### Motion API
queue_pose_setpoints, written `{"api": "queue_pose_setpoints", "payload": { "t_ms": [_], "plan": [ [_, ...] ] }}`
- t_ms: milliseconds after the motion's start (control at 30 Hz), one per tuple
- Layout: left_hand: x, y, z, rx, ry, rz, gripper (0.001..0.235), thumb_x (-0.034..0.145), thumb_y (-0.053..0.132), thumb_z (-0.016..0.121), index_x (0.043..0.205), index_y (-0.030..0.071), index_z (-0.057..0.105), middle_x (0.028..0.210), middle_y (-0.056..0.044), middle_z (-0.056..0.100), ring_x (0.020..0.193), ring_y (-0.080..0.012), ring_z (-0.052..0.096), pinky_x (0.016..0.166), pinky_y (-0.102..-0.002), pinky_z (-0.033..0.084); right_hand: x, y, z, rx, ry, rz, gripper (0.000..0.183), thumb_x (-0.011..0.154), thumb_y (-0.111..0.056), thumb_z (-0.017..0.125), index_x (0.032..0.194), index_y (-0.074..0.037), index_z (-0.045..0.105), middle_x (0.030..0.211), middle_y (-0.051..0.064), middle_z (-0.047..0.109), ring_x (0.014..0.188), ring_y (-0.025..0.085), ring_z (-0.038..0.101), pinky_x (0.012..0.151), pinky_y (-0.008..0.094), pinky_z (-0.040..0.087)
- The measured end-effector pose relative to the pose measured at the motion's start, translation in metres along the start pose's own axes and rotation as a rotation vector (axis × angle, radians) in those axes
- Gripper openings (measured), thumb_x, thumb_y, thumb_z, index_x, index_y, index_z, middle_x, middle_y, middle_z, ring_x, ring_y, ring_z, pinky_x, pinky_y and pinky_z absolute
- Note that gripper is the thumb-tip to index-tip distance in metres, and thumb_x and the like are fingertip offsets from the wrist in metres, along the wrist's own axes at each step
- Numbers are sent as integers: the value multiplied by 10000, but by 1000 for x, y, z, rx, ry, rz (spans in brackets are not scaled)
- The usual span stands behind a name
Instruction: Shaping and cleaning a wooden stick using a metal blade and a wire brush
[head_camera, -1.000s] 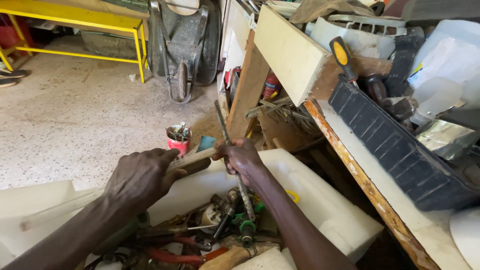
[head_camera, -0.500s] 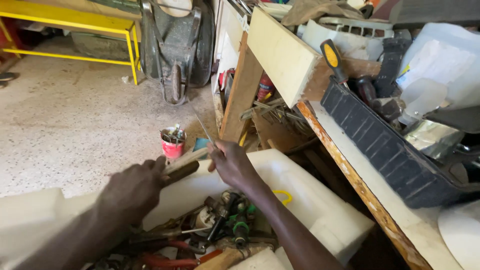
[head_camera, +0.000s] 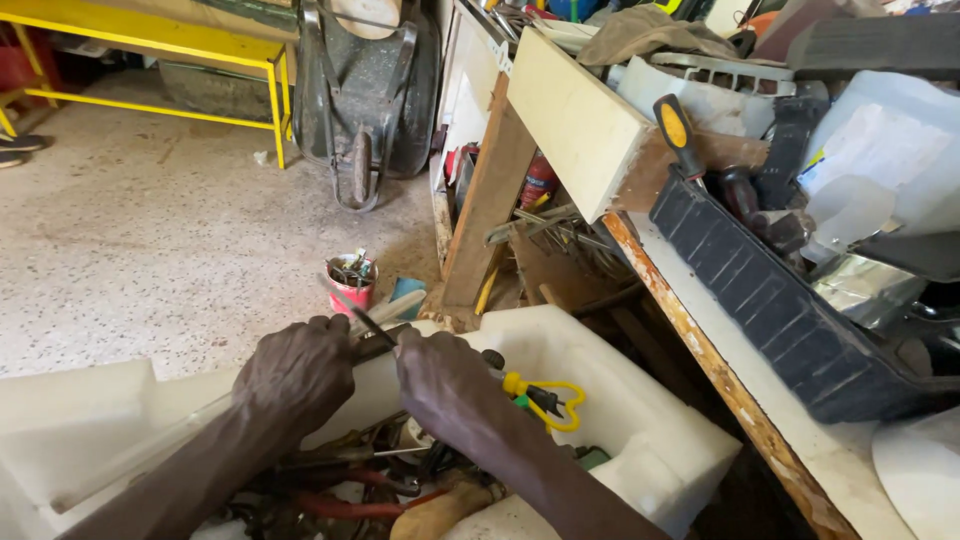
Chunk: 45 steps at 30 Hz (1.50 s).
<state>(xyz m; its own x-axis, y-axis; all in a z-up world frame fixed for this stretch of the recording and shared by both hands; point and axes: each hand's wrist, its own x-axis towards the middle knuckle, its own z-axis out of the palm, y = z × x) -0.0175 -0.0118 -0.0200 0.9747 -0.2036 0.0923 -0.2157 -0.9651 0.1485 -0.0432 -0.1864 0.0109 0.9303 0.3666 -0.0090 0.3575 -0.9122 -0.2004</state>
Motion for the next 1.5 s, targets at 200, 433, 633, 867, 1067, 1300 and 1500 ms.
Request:
{"api": "queue_pose_setpoints", "payload": {
  "t_ms": [200, 433, 633, 867, 1067, 1300, 1500],
  "plan": [
    [-1, -4, -4, -24, -38, -16, 263, 988, 188, 380, 1080, 82, 602, 975, -162, 709, 840, -397, 730, 705, -524, 582, 4, -4, 13, -125, 17, -19, 224, 1067, -9, 405, 1204, 51, 571, 686, 113, 631, 511, 215, 603, 398, 354, 504],
    [3, -10, 7, -1, 9, 0, 258, 971, 172, 389, 1121, 100, 586, 977, -156, 701, 850, -397, 737, 668, -514, 584, -5, -16, -5, -148, -40, -15, 168, 988, 25, 481, 1113, 28, 593, 876, 227, 676, 741, 334, 692, 625, 458, 595],
    [-1, -9, 30, 183, 231, 118, 419, 981, 415, 473, 1092, 36, 613, 857, -129, 673, 843, -361, 752, 696, -474, 624, 8, -4, 7, -7, -17, -51, 212, 900, -24, 485, 943, 50, 678, 783, 307, 698, 829, 536, 727, 696, 647, 595],
    [18, -9, 45, 327, 253, 202, 501, 801, 445, 713, 1009, 0, 615, 754, -137, 631, 672, -355, 736, 569, -461, 612, 23, 16, 29, 136, 53, 5, 227, 869, -69, 493, 889, 16, 702, 763, 273, 701, 820, 535, 728, 685, 651, 586],
    [38, -7, 43, 48, -2, -19, 812, 736, 446, 824, 1354, -9, 557, 875, -202, 711, 867, -417, 780, 710, -576, 614, 0, 16, 14, 189, 49, 68, 282, 908, -157, 488, 924, 21, 707, 802, 280, 712, 858, 536, 728, 733, 648, 594],
    [54, -26, 40, -11, -187, -93, 702, 643, 220, 930, 1281, 119, 653, 1051, -142, 786, 1073, -396, 750, 929, -630, 527, 8, 12, 14, 146, 15, 38, 262, 888, -186, 540, 950, 27, 679, 847, 287, 708, 902, 553, 713, 771, 660, 586],
    [53, -28, 34, -19, -258, -70, 817, 666, 205, 944, 1384, 91, 570, 1157, -195, 752, 1149, -430, 710, 949, -628, 533, 6, 7, 1, 165, 12, 87, 289, 862, -209, 520, 955, -10, 708, 884, 270, 728, 944, 537, 715, 814, 641, 584]
  ]
}}
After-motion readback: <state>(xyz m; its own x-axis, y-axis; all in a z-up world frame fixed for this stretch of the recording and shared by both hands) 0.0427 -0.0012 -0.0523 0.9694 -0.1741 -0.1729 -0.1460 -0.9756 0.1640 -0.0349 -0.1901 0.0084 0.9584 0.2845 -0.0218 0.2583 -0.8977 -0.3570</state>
